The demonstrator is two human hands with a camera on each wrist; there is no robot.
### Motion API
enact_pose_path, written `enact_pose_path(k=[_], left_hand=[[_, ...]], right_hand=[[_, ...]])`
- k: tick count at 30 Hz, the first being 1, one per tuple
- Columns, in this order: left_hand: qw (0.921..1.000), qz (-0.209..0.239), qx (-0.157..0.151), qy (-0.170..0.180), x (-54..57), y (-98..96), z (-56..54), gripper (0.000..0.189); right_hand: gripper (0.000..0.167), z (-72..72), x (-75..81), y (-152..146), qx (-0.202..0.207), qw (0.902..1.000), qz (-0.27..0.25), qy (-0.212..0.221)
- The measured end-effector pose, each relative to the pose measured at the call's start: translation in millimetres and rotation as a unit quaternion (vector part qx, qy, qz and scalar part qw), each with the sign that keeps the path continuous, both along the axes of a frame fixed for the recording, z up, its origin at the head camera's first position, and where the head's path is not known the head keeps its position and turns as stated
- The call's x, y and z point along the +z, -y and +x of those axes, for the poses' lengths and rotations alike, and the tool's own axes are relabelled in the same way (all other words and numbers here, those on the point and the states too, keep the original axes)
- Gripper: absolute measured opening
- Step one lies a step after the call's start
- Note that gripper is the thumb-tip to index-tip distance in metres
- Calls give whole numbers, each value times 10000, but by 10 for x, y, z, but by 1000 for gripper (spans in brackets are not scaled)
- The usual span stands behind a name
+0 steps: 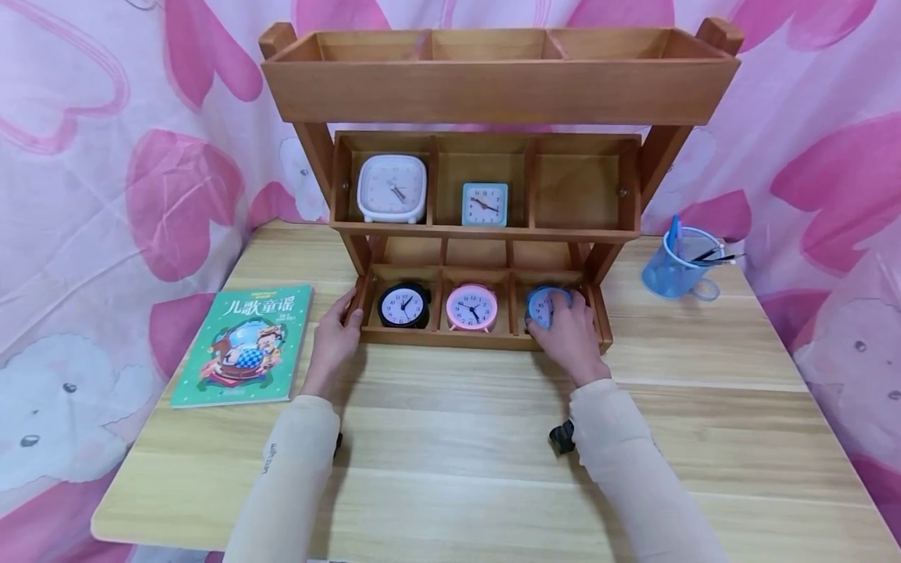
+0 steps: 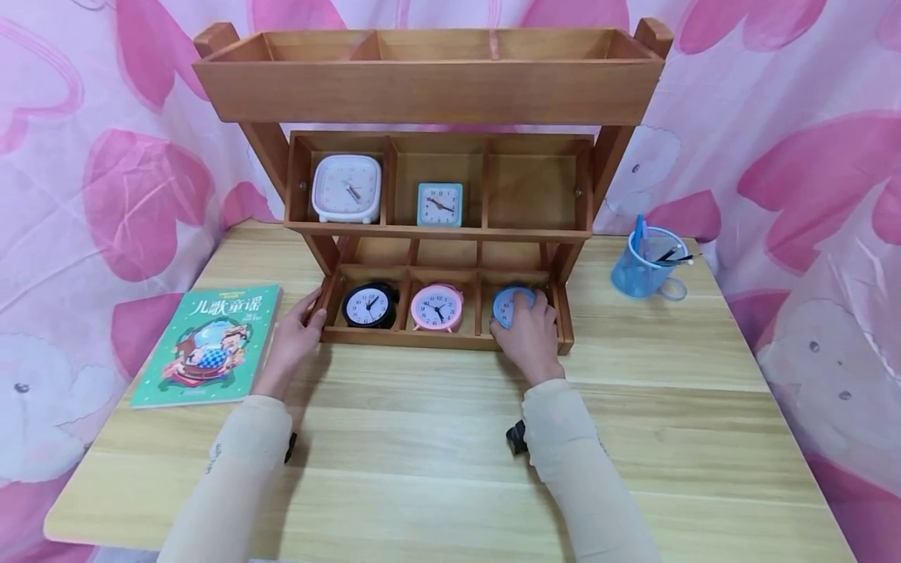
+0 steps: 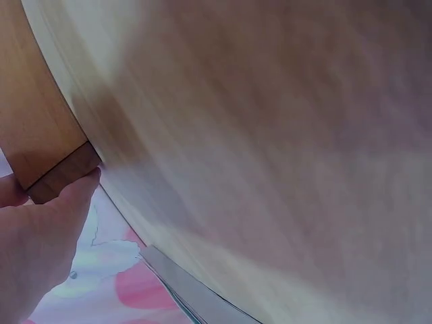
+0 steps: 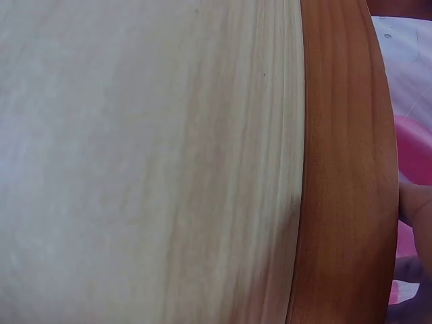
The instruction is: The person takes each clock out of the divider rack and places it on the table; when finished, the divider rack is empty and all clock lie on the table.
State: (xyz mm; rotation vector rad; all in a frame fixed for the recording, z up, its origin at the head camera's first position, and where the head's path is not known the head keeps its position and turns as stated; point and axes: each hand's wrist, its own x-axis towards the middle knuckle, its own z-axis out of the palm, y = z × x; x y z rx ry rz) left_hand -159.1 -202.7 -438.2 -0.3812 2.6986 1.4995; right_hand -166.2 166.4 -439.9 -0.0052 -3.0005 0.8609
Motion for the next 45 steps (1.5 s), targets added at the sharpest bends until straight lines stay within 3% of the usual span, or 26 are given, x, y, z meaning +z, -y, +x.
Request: enact_pose_path(k=[8,16,21,27,34,45], left_hand=[[9998,111,62,136,8,-12,-18,50],[9995,197,137,226,8,-6,-24,50],[9992,224,157,277,9,-4,-27,50],[9991,232,126,328,7,8,-33,51],[9989,262,168,344,28,3,-51,50],[9991,303,136,277,22,19,-44,50]], right_hand=[[63,-5,17,-21,12,9998,-179,-97],[58,54,194,-48,123,9959,-503,-737],[58,180,412,-174,29,9908,-887,-1024],[66,418,568,-520,-545,9919,-799,-821],[64,500,387,-1026,-1036,9872,-655,-1020],[70,428,69,-1323,-941,9943,-476,152]])
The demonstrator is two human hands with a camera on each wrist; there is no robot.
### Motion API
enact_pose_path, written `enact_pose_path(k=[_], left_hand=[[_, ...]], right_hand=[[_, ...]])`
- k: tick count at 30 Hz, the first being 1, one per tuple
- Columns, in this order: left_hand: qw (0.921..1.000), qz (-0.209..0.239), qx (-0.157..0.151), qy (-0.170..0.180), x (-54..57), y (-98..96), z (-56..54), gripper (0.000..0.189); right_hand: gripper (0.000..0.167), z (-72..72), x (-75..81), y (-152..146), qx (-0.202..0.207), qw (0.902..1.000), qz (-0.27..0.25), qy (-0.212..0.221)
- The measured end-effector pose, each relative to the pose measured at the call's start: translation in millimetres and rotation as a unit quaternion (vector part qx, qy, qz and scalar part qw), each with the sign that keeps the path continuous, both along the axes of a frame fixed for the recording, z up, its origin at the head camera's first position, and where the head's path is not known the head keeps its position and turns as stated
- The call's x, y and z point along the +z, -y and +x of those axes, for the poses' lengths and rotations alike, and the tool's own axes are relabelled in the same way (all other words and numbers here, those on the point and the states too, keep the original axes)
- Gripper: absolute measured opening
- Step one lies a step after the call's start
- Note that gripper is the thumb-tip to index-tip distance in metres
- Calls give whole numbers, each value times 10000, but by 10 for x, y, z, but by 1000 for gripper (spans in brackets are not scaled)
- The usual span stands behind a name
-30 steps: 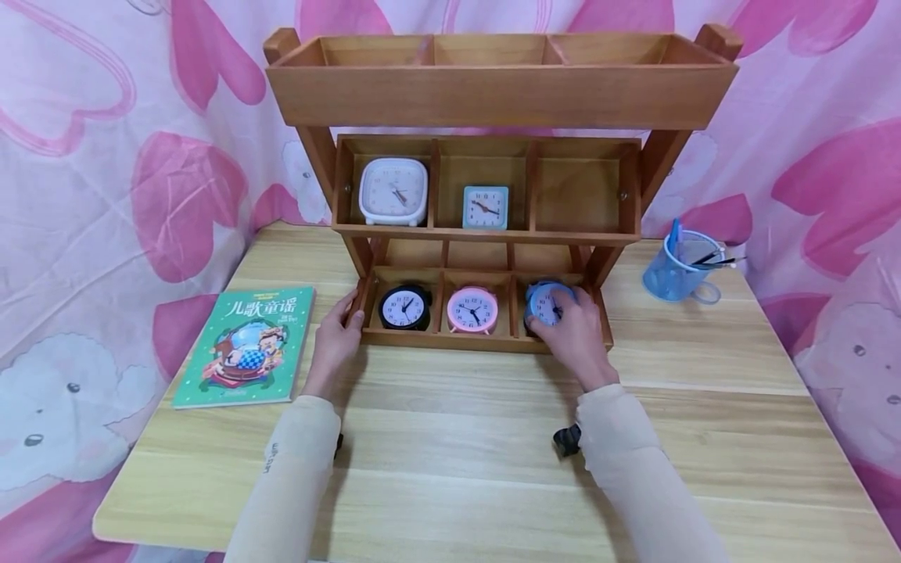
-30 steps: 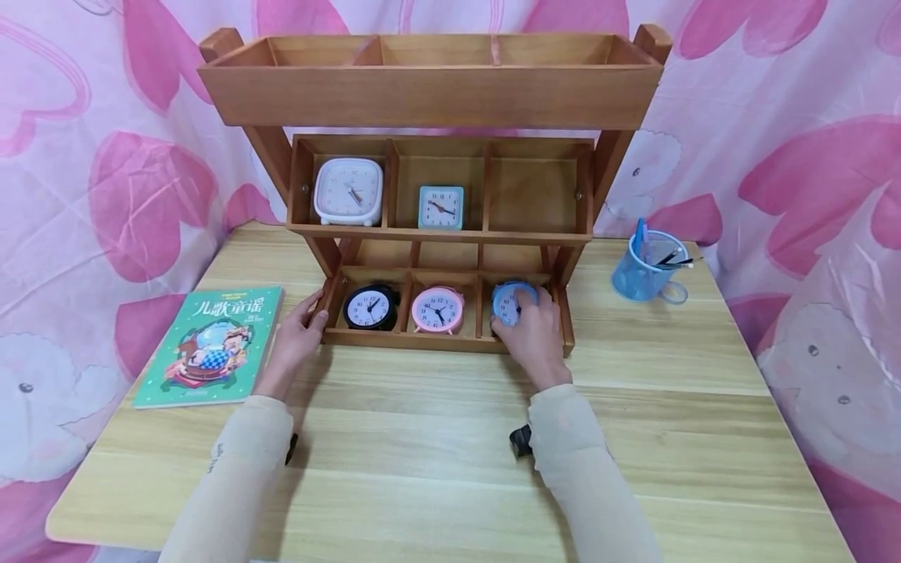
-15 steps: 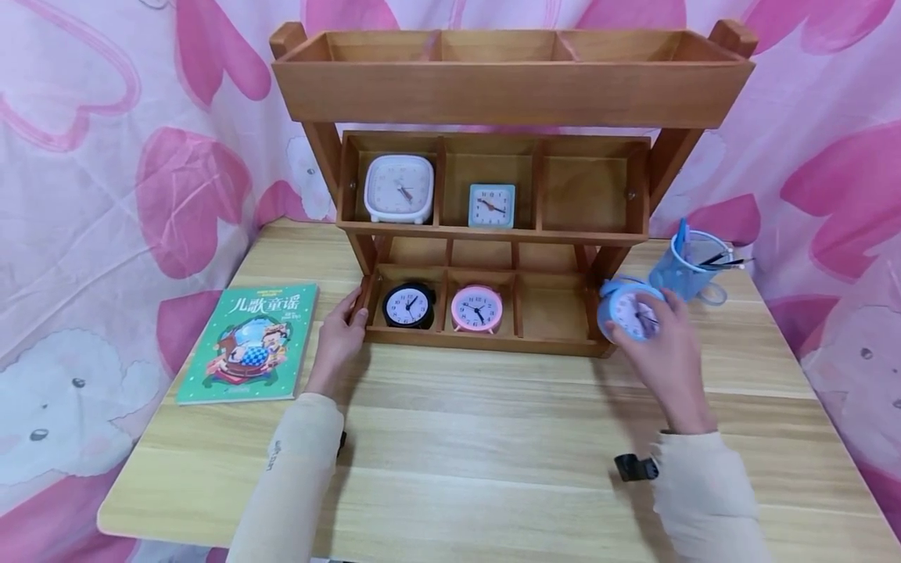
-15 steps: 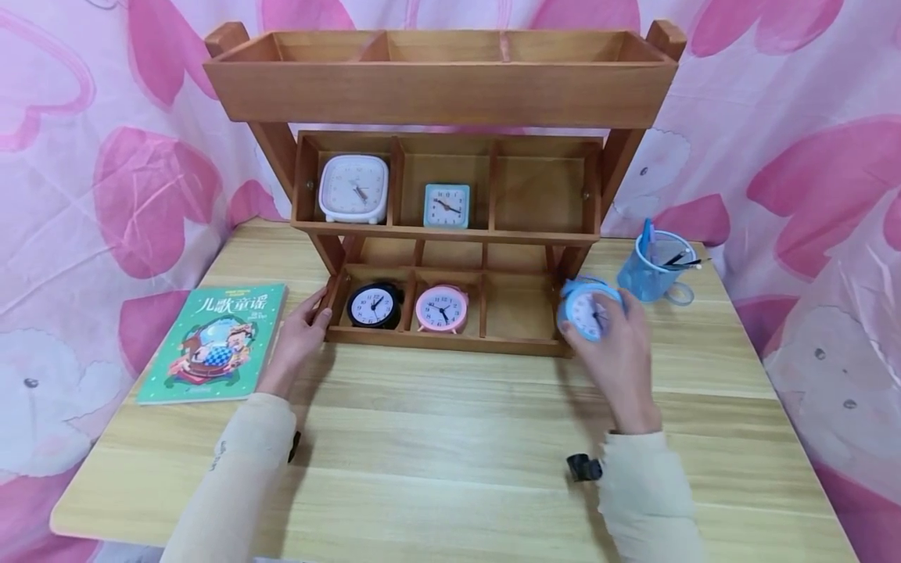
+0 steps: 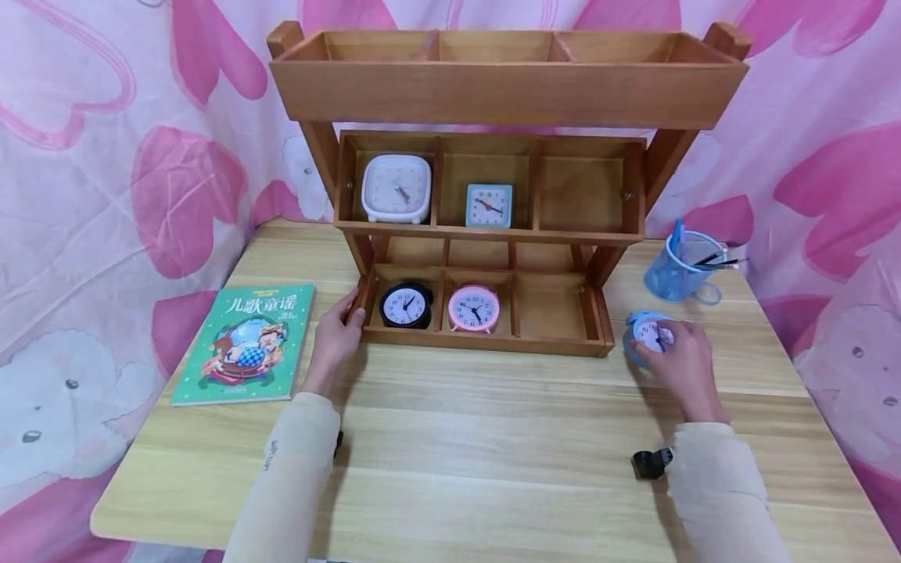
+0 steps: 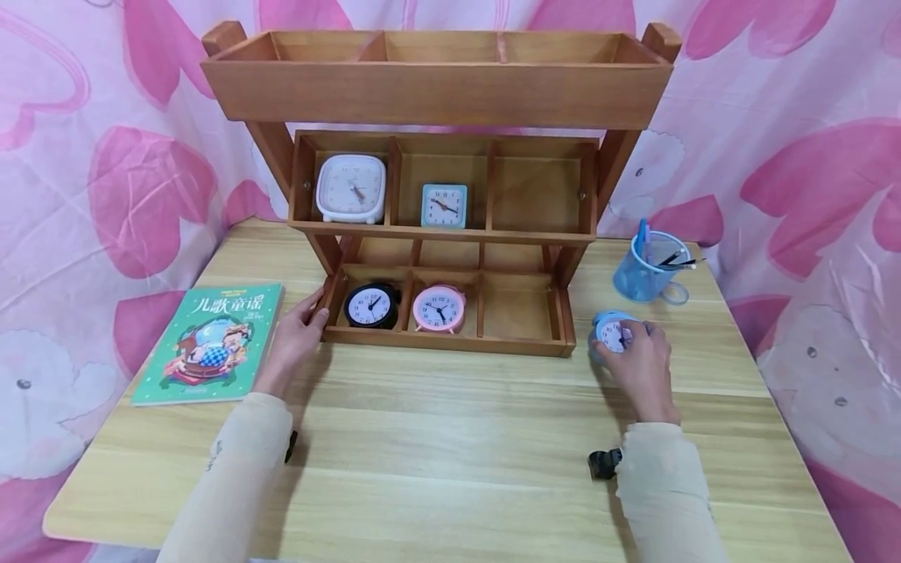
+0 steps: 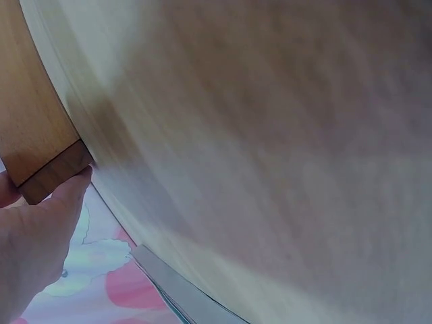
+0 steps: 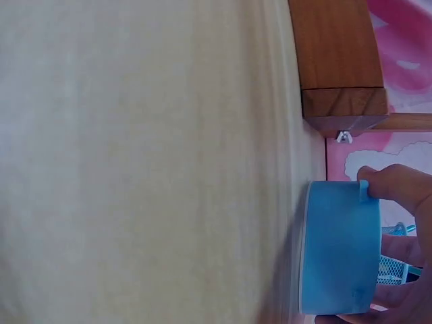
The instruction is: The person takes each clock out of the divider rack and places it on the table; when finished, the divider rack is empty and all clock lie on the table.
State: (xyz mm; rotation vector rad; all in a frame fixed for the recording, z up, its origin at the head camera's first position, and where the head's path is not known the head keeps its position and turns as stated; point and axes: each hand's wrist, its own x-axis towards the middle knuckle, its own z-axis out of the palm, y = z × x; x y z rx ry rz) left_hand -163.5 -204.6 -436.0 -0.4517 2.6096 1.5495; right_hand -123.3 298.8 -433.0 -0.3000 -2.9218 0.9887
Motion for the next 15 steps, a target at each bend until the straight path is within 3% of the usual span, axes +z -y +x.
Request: enact_pose_path(k=[6,9,12,15], left_hand=[[10000,-34,-23,-24,5,0,-11,50],[10000,-25,-15,43,9,-3,-7,51],[10000,-9,6,49,9,-2,-2,50],[10000,-19,12,16,-4,0,-5,50]], right_hand=[[81,-16,36,4,-2,9996,132,242],[82,-6,126,99,-22,9997,197,138],[73,12,234,320,-15,9990,143,-418],[65,-3,320,641,278,9954,4,-918]])
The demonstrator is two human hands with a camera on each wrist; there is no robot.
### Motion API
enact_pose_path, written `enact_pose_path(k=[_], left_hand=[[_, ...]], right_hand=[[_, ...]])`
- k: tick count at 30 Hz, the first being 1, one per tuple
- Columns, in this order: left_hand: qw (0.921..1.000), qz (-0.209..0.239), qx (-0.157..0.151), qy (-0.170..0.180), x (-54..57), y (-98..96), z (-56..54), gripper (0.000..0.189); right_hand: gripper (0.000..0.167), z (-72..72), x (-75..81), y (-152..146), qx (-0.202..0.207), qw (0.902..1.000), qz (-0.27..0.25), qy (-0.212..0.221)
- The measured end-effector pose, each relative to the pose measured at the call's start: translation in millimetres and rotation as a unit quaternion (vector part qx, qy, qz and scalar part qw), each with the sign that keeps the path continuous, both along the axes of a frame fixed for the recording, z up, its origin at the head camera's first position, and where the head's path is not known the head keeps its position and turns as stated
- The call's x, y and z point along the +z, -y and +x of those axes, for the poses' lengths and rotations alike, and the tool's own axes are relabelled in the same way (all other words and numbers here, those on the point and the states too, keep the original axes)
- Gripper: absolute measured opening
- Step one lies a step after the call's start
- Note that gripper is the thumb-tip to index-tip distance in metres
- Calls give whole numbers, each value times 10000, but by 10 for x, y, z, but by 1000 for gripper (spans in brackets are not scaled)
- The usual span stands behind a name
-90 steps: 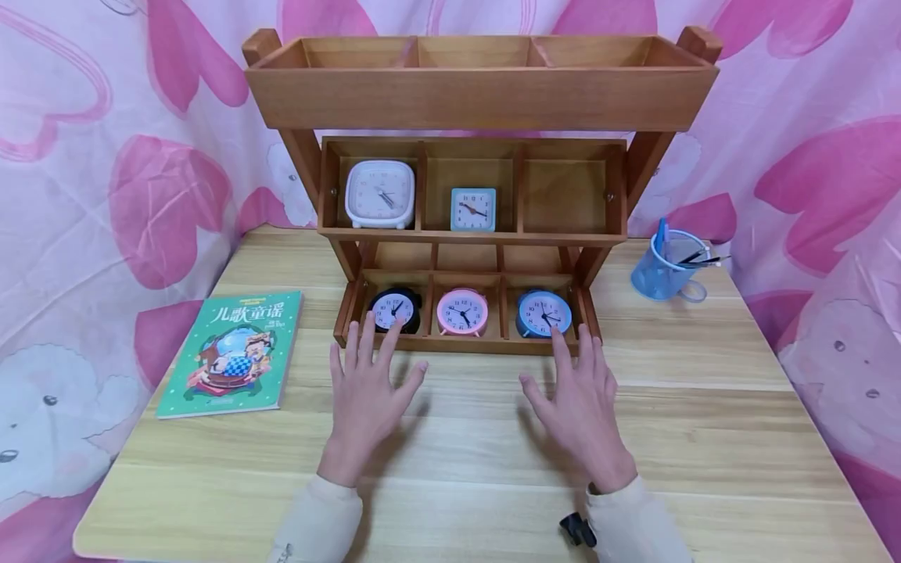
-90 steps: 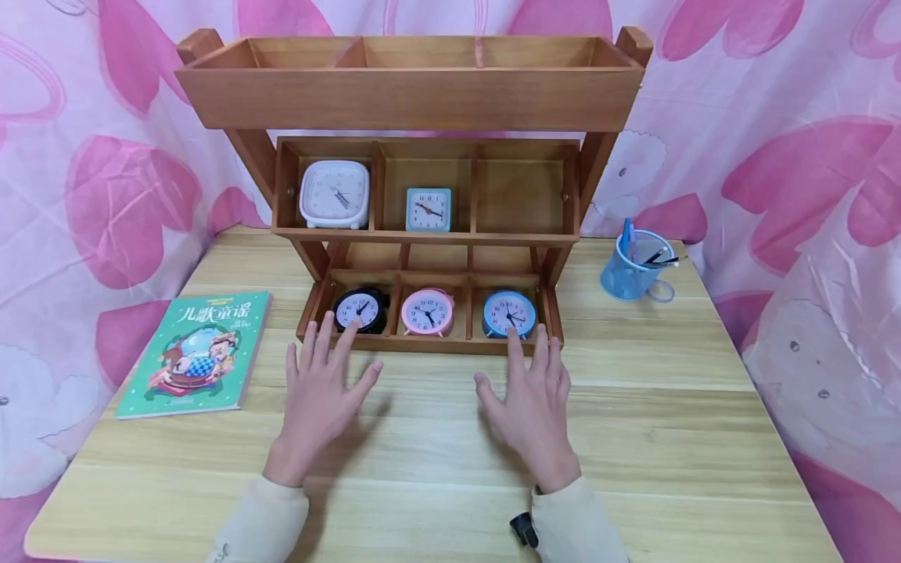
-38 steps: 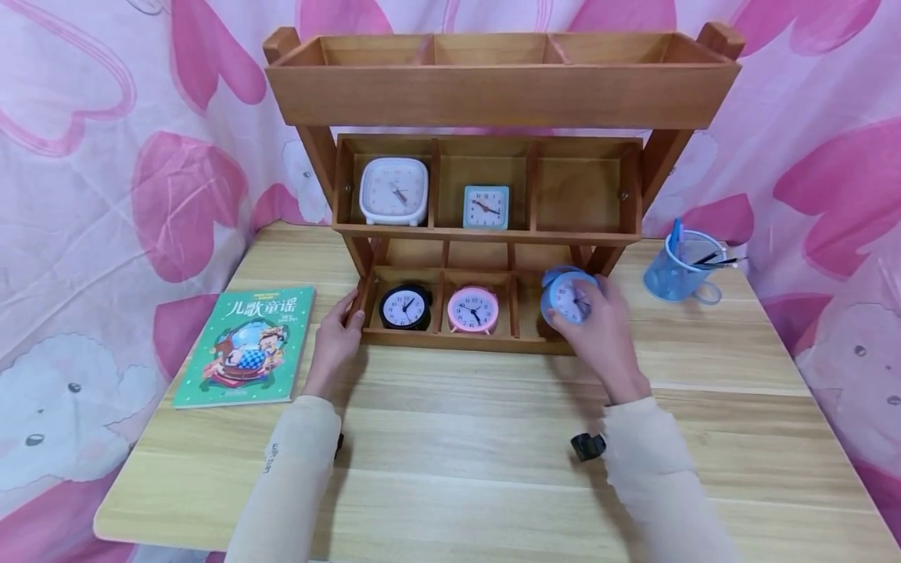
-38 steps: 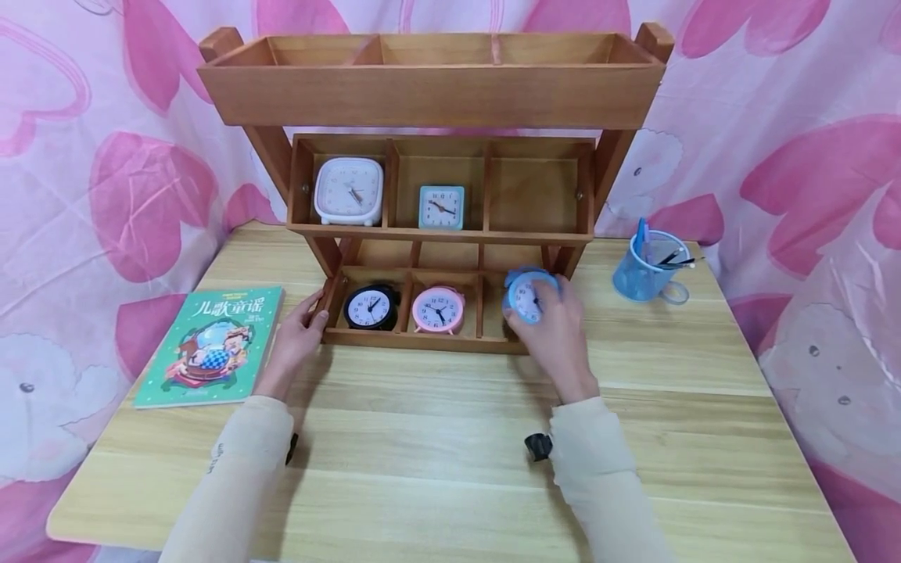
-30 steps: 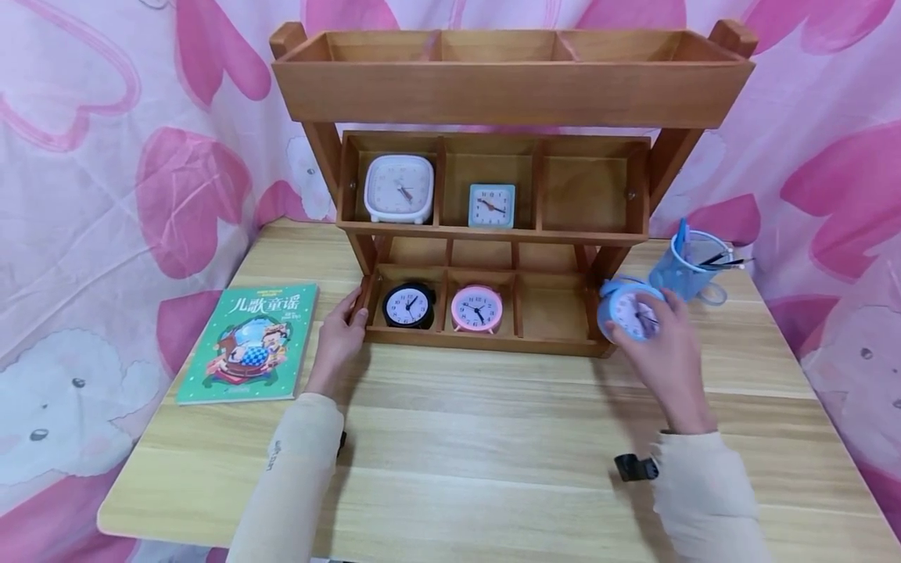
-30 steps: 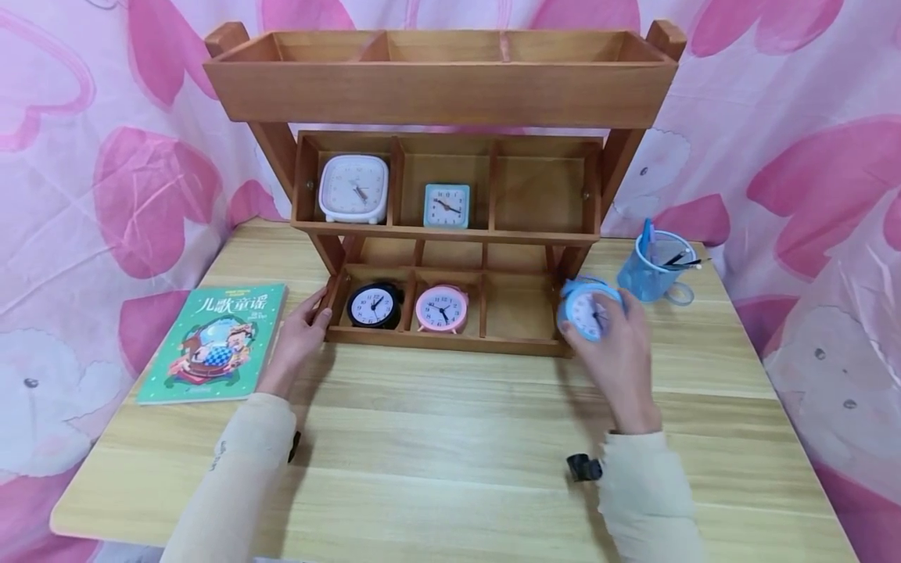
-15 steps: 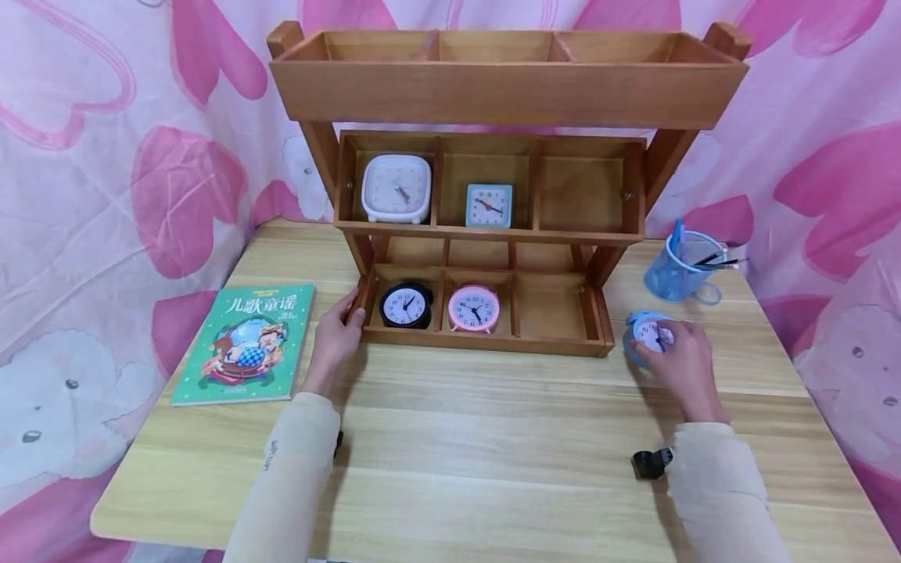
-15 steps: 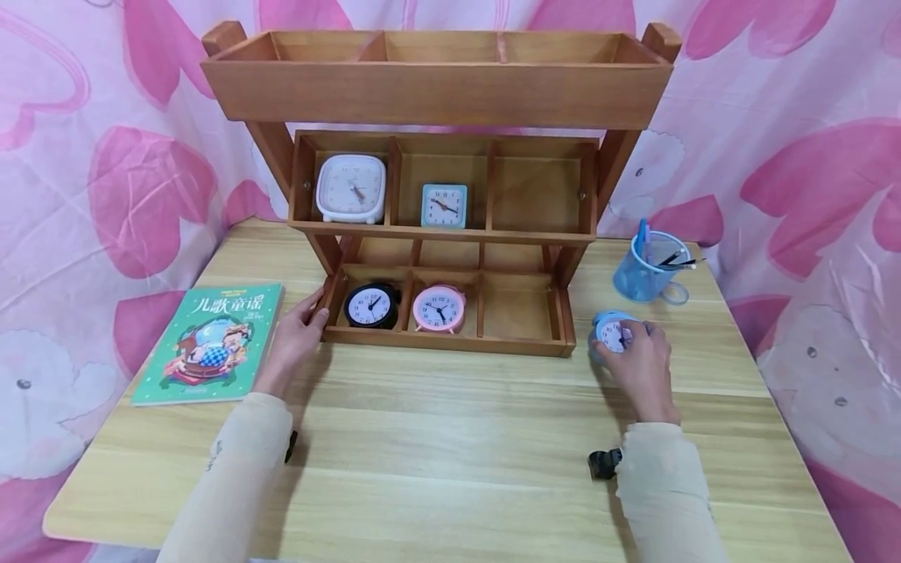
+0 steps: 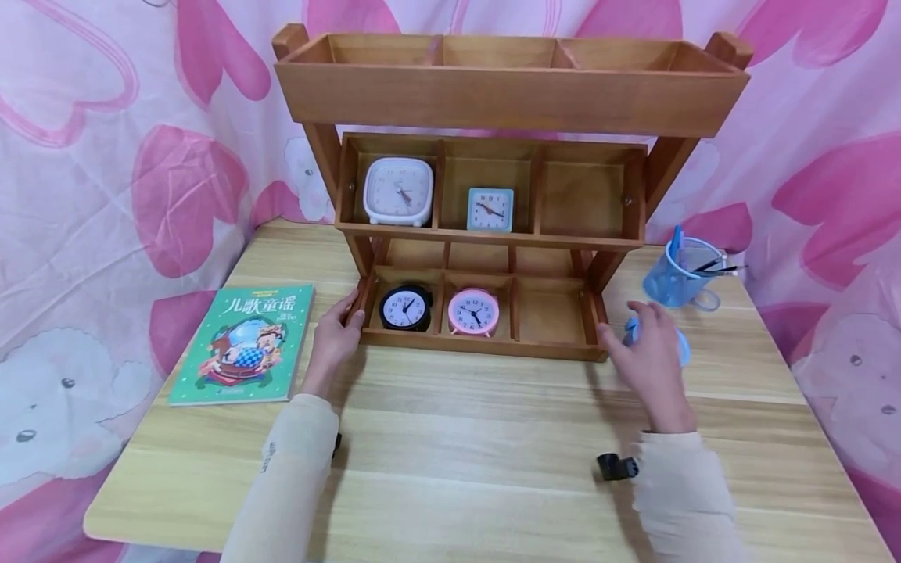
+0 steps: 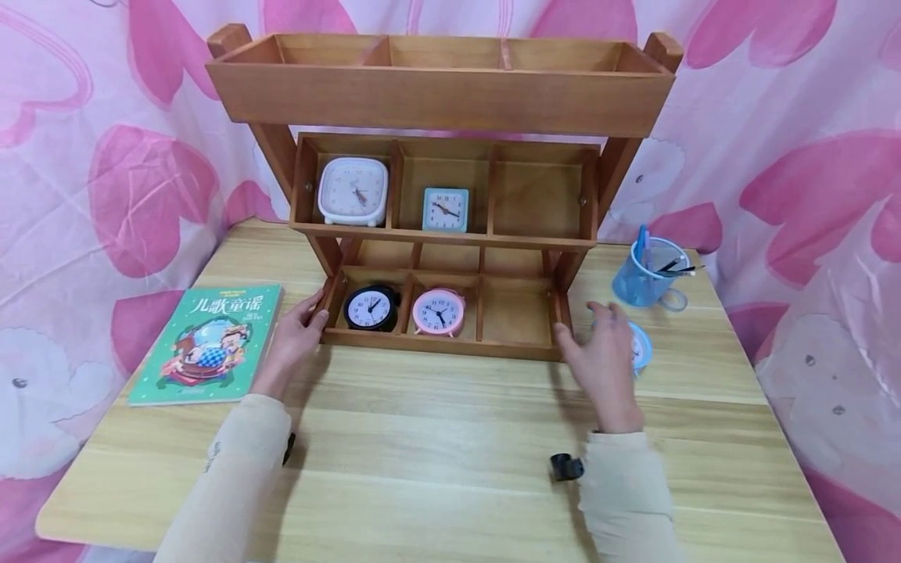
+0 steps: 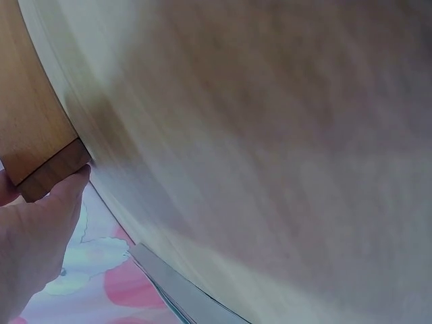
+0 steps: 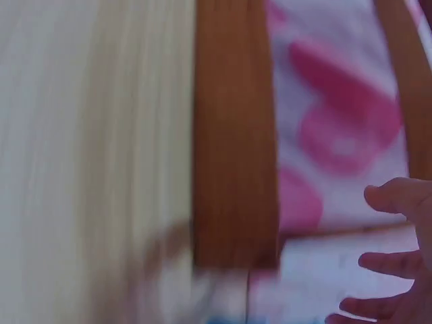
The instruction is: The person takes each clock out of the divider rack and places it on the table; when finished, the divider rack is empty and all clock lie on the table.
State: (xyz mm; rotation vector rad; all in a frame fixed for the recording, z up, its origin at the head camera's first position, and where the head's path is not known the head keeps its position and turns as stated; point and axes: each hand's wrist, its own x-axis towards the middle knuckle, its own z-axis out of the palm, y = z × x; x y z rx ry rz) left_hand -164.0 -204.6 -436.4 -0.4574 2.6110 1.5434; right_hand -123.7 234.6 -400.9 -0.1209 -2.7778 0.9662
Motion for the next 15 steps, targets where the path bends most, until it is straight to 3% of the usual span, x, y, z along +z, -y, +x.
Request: enact_pose_path(k=[2,7,12,15], left_hand=[[10000,-23,4,-65,-7,7,-1,50],[9999,5,62,-129,-22,2,-3,50],[9998,64,134,-110,-28,-16,-2,49],[9998,112,165,11,-22,-32,1,50]], right_hand=[[62,-37,26,254,335,9993,-29,-175],[61,-166,17,904,1074,9941,28,175],[63,-314,-110,1384,1465,9879,267,436],[66,-393,-202,1551,1502,9859,595,445]])
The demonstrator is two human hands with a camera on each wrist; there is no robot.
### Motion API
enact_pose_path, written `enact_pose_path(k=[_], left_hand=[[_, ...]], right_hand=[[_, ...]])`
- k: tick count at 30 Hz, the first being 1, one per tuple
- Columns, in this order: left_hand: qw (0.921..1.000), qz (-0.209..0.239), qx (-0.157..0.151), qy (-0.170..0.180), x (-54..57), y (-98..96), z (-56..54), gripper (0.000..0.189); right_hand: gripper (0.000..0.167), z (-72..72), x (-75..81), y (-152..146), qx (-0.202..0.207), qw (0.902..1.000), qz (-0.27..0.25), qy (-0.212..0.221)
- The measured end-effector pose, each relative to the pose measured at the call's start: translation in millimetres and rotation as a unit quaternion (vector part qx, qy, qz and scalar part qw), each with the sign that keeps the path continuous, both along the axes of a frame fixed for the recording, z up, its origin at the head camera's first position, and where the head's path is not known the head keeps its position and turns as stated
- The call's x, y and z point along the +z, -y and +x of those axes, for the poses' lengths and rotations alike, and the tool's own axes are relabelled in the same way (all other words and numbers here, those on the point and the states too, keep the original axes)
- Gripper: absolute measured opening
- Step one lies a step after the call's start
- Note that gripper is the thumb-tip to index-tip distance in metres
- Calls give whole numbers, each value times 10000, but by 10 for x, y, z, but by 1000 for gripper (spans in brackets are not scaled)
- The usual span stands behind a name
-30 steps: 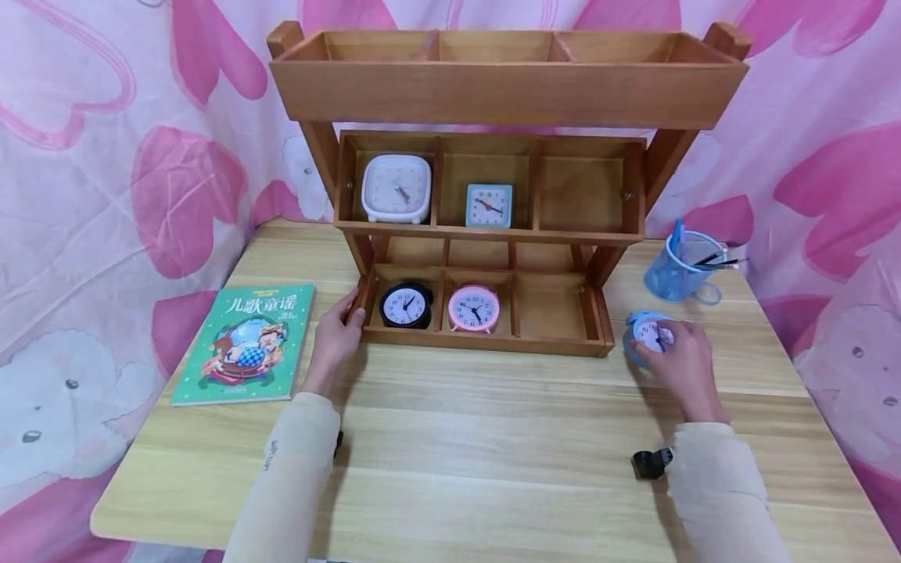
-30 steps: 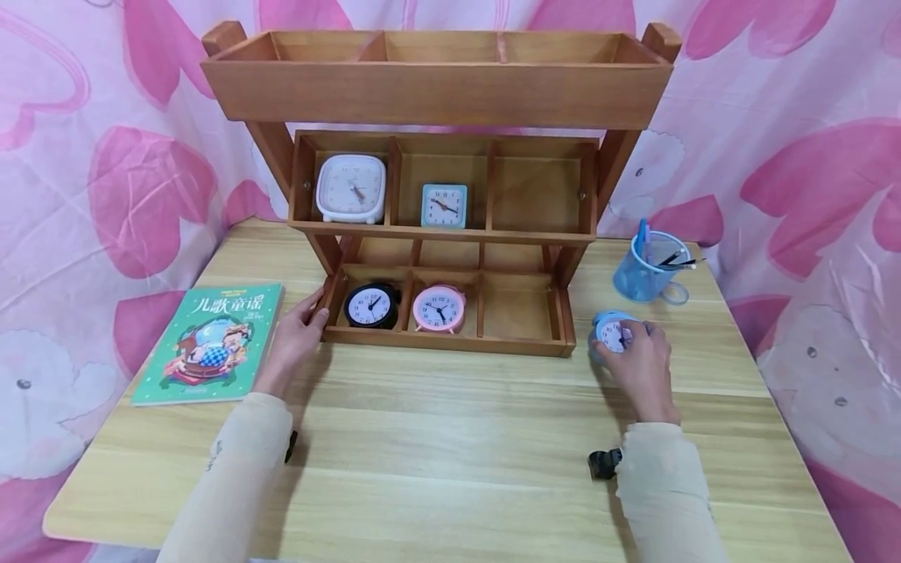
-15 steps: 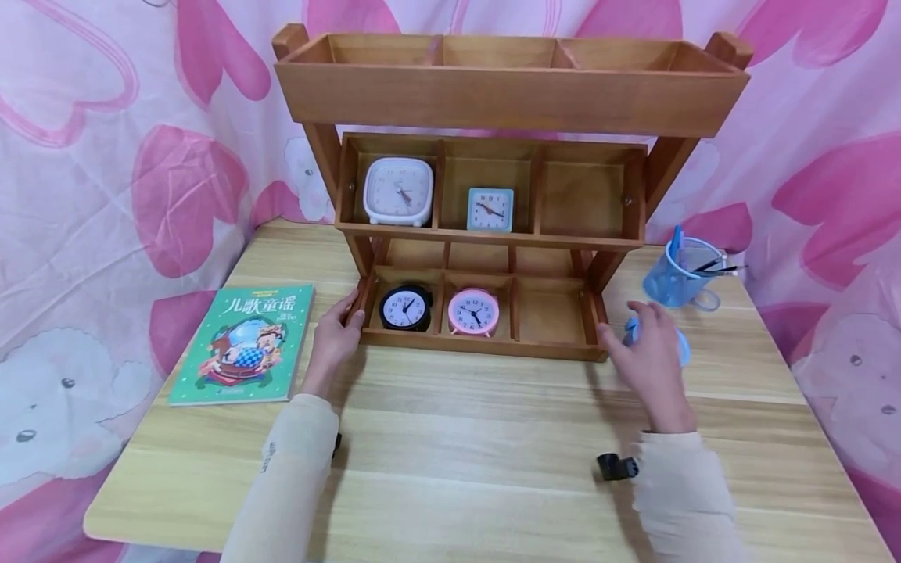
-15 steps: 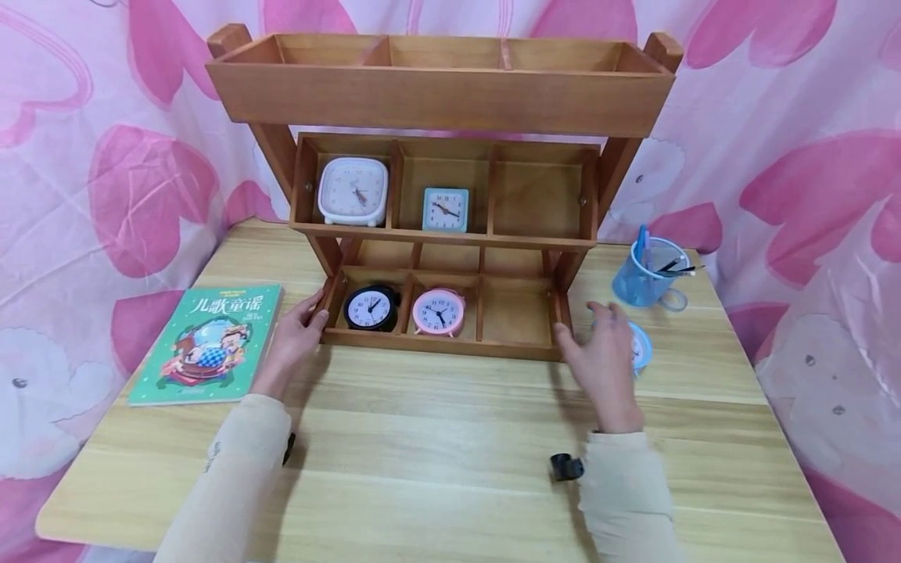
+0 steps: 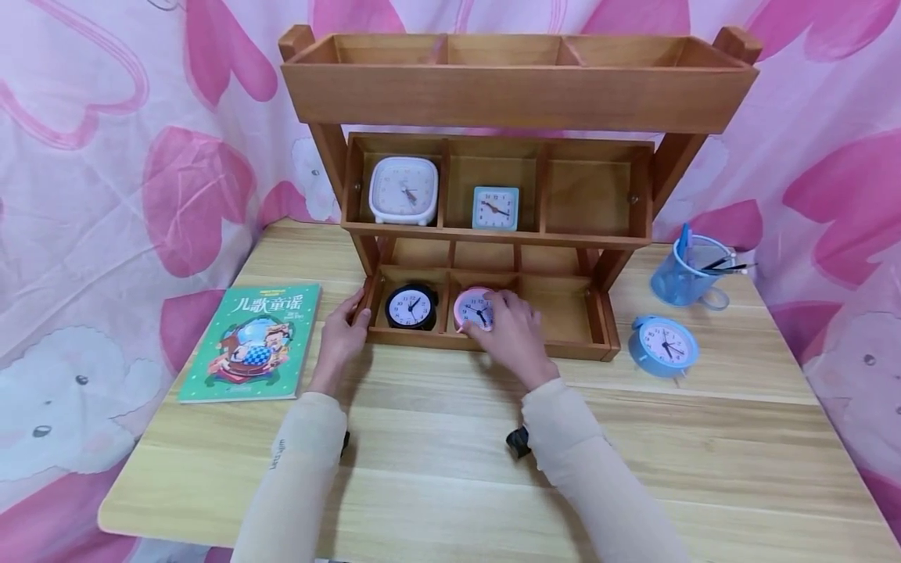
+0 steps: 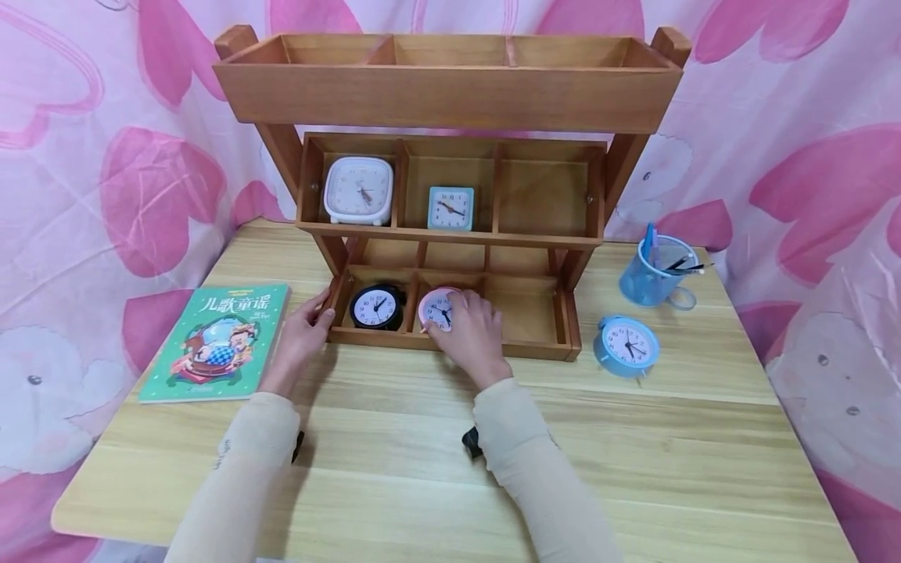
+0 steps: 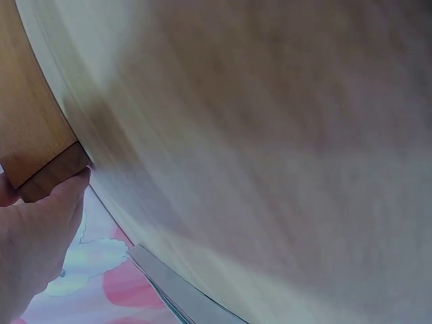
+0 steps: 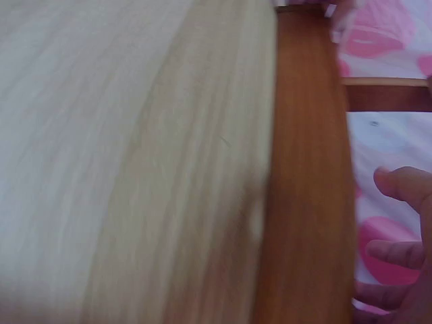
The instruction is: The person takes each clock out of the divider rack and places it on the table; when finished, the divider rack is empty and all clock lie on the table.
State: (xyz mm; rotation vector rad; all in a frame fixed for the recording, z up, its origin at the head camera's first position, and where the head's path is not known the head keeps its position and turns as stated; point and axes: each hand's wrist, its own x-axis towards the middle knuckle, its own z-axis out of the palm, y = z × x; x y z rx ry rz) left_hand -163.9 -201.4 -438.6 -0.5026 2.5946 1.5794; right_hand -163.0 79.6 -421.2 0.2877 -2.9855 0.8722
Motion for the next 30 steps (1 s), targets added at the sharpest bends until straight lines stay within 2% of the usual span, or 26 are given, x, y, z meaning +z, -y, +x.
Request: enact_pose_path(k=[4,11,22,26,30], left_hand=[[9999,72,-11,110,-4,-28,6,50],[9997,202,82,119,8,-41,-7,49],[9999,-1,107,0,-27,-39,-2,49],[9999,28,113,18,-27,-42,1,49],[9999,4,76,-74,-16,-26,-2,49]], right_hand=[[69,-51,-83,106,-162,9995,259,83],[71,-89,-120,199,-523,9982,167,258],[64,-158,-155,279,-766,9965,329,55],[61,-132,-133,250,-777,9969,90,-73],[61,-81,-37,189,-788,9959,-269,-359]])
